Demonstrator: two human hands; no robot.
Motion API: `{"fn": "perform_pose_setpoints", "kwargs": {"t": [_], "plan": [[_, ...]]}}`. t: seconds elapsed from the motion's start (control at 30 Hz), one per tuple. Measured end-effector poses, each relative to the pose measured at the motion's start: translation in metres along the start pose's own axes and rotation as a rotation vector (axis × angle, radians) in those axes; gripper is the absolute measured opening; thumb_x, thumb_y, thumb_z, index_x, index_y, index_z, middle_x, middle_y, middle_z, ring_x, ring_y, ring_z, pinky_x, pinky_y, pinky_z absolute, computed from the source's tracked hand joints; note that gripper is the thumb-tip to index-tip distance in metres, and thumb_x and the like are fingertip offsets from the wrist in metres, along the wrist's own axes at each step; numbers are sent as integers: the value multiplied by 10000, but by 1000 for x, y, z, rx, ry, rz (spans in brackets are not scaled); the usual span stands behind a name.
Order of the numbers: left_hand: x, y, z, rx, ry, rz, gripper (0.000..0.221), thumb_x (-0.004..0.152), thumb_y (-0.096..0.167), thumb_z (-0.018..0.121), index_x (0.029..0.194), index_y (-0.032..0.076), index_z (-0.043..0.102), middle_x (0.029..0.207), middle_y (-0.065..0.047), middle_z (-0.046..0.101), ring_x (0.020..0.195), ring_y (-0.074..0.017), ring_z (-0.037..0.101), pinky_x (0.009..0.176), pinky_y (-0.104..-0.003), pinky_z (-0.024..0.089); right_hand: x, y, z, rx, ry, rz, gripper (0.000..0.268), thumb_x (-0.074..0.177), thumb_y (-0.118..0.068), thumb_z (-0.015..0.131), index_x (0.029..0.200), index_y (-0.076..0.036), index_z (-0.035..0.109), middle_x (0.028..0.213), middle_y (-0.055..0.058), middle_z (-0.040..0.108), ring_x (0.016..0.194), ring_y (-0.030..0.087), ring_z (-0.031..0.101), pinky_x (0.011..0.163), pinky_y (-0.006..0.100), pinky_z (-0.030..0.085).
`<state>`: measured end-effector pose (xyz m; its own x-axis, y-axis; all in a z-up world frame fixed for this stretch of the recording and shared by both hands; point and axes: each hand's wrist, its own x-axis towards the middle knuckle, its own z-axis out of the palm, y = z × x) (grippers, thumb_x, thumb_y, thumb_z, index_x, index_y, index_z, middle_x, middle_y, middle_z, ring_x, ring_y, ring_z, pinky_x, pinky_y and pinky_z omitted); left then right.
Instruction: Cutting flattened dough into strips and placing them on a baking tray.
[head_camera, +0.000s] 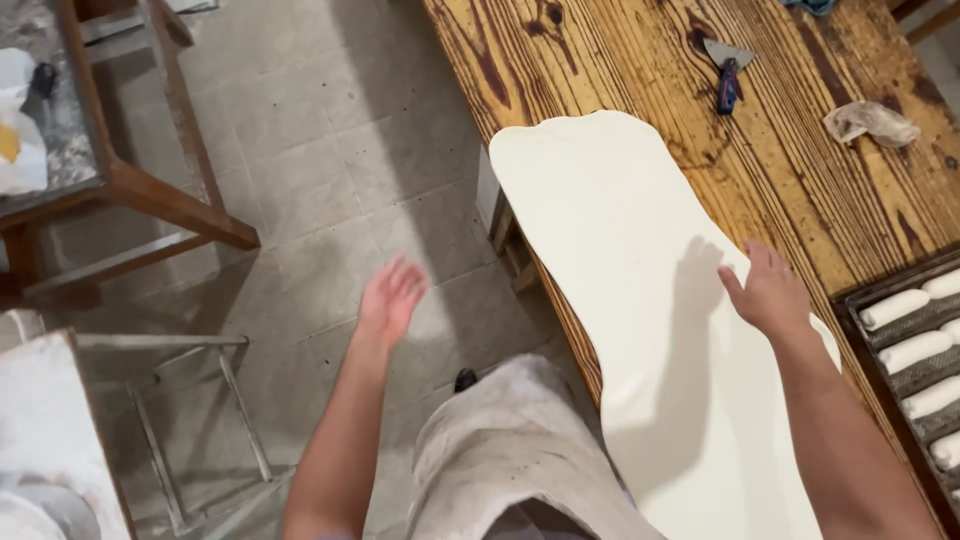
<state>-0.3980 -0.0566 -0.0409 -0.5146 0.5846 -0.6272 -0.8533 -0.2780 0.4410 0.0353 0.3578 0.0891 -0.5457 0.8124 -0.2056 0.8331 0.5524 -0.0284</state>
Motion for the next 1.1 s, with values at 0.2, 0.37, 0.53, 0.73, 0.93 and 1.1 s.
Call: {"fn": "perform_pose_setpoints", "kwargs": {"t": [0.2,0.37,0.53,0.73,0.93,1.1], "plan": [[155,8,175,602,-161,259,223,1012,194,632,1180,56,680,848,-93,696,737,-182,699,653,-279,629,130,-44,35,266,60,-77,565,1030,-423,587,1458,-56,550,1395,223,595,1356,414,532,1121,540,419],[212,-18,235,1922,-67,641,660,965,510,644,1437,82,474,1489,-175,416,1429,-402,394,1133,-523,432,216,-110,42,104,252,-71,627,1037,-376,543,1518,17,460,1511,273,497,1409,434,476,1150,567,394],[245,-53,240,2232,-184,809,490,909,326,580,1340,98,534,1222,-116,563,1131,-310,558,938,-489,505,257,-128,62,11,193,-10,570,901,-589,617,1235,-129,571,1233,90,578,1254,346,580,1084,557,424],[210,1,320,1926,-397,-24,667,838,638,676,1222,94,710,1156,-124,758,1132,-368,704,847,-488,570,249,-158,-14,474,-271,336,714,881,-691,672,1349,-182,496,1321,225,671,1251,407,631,1016,529,510],[241,93,363,1241,-647,-409,320,784,295,831,990,52,792,812,-38,751,758,-125,670,660,-240,492,241,-204,-163,481,-366,129,282,943,-485,612,979,-238,742,850,150,790,979,402,729,834,507,574],[302,192,383,1077,-671,-340,178,939,177,718,951,3,752,787,-8,686,666,-91,597,556,-248,429,338,-184,-219,530,-210,-40,399,1019,-476,526,942,-108,663,879,39,672,830,185,604,771,385,459]]}}
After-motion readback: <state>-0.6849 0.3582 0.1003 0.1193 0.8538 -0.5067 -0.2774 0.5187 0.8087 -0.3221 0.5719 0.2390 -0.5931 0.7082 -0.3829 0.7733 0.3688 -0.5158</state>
